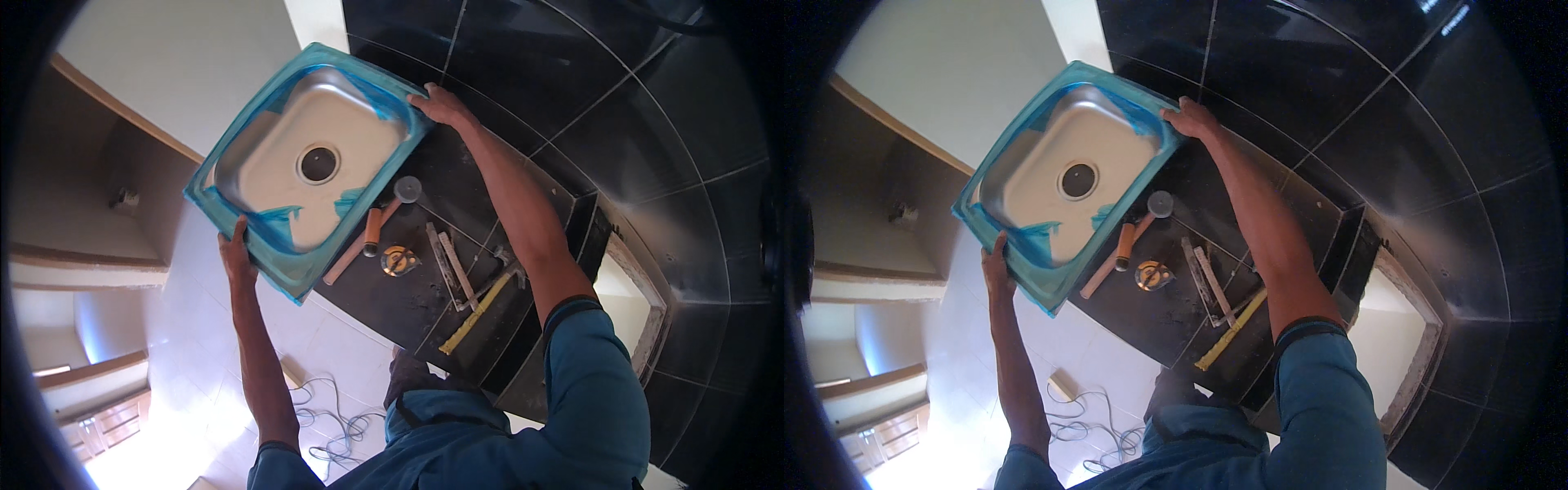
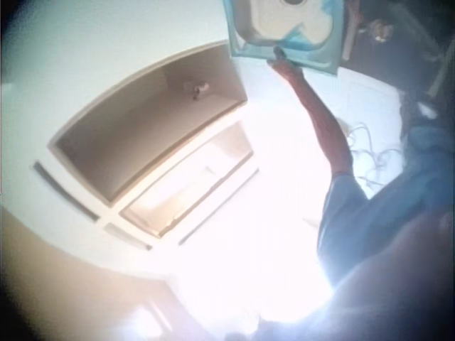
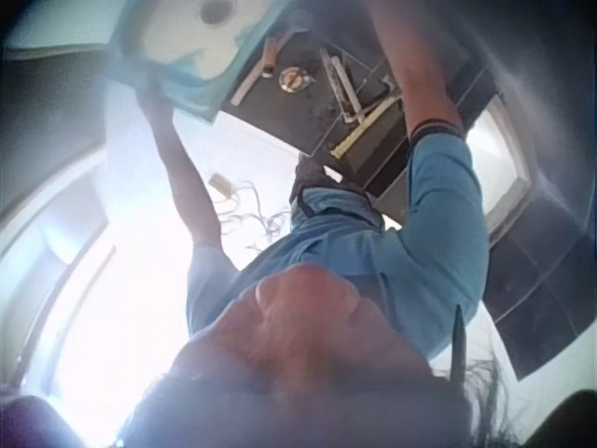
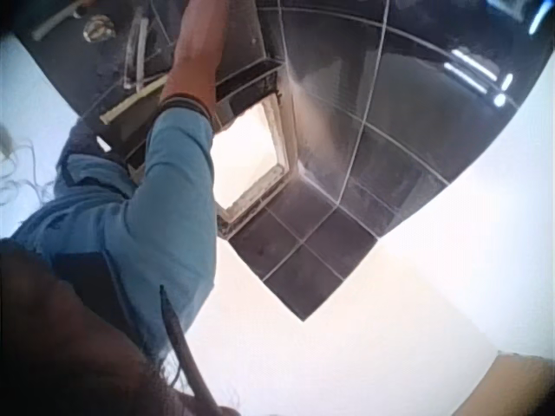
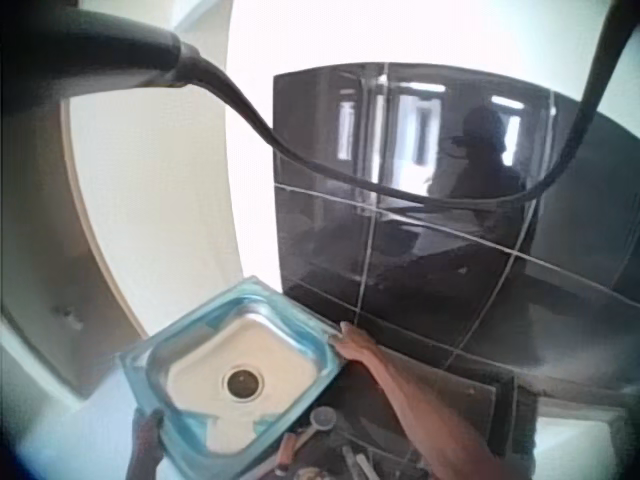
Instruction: The person uses a hammer and nail to secure a wooden frame around a rectangular cutout in a tiled countertop. They then place a stainless steel sink into the opening to check the fit, remove it, and continue hammering nails into the frame.
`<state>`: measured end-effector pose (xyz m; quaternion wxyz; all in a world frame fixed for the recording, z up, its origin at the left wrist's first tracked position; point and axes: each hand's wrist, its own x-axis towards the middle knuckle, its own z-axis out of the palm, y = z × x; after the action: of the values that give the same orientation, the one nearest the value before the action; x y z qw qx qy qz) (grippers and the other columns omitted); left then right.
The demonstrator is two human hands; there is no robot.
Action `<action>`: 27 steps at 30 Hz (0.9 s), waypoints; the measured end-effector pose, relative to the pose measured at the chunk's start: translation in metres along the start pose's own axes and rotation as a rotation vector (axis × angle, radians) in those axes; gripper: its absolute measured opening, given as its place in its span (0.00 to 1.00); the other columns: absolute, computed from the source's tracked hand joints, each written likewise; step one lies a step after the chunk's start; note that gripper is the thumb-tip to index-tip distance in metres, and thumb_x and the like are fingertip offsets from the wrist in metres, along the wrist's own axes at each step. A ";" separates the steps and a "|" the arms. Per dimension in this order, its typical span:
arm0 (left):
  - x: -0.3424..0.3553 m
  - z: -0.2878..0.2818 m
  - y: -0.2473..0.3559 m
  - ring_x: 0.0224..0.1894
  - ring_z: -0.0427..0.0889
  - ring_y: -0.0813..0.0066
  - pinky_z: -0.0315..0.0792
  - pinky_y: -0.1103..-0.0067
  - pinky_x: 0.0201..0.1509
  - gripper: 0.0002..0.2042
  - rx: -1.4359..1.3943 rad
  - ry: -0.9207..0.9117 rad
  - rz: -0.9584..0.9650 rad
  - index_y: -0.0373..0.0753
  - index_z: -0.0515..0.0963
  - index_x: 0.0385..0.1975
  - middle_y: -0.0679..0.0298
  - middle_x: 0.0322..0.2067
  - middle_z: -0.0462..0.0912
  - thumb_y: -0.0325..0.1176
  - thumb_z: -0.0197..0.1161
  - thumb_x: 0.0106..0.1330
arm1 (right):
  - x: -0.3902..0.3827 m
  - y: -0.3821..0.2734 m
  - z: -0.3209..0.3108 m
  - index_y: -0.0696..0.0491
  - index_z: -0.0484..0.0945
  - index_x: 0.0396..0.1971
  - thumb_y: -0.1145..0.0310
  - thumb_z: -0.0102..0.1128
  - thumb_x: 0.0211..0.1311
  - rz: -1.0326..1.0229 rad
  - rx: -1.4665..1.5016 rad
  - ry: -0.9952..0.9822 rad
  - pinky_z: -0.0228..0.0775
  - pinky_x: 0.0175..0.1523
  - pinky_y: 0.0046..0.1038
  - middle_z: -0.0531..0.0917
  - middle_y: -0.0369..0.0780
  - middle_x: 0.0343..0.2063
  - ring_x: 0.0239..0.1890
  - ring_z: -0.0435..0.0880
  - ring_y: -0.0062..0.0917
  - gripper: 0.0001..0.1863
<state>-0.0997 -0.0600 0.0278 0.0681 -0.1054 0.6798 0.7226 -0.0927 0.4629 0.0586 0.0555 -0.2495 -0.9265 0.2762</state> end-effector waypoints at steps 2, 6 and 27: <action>-0.006 0.005 0.010 0.48 0.79 0.64 0.76 0.68 0.55 0.26 -0.018 0.059 0.003 0.32 0.68 0.60 0.57 0.49 0.79 0.39 0.69 0.68 | 0.000 -0.007 -0.003 0.63 0.72 0.62 0.40 0.62 0.60 0.097 0.089 -0.129 0.67 0.68 0.40 0.78 0.56 0.59 0.63 0.77 0.46 0.43; -0.027 -0.014 0.043 0.48 0.80 0.65 0.78 0.70 0.52 0.24 -0.093 0.063 -0.003 0.34 0.70 0.61 0.57 0.49 0.80 0.38 0.65 0.71 | -0.067 -0.026 -0.036 0.64 0.74 0.59 0.42 0.64 0.60 0.070 0.089 0.002 0.72 0.62 0.40 0.80 0.58 0.55 0.59 0.81 0.46 0.41; -0.462 0.267 0.086 0.61 0.75 0.63 0.63 0.72 0.69 0.34 0.611 -0.733 0.447 0.27 0.65 0.68 0.49 0.60 0.77 0.48 0.61 0.73 | -0.807 0.202 -0.339 0.64 0.74 0.54 0.41 0.73 0.53 1.030 -0.046 0.845 0.73 0.55 0.43 0.81 0.56 0.48 0.50 0.83 0.47 0.43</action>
<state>0.3107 0.2208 0.2389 0.1732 0.3265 0.7969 0.4779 0.7780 0.3748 0.2628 0.2696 -0.7482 -0.5931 0.1259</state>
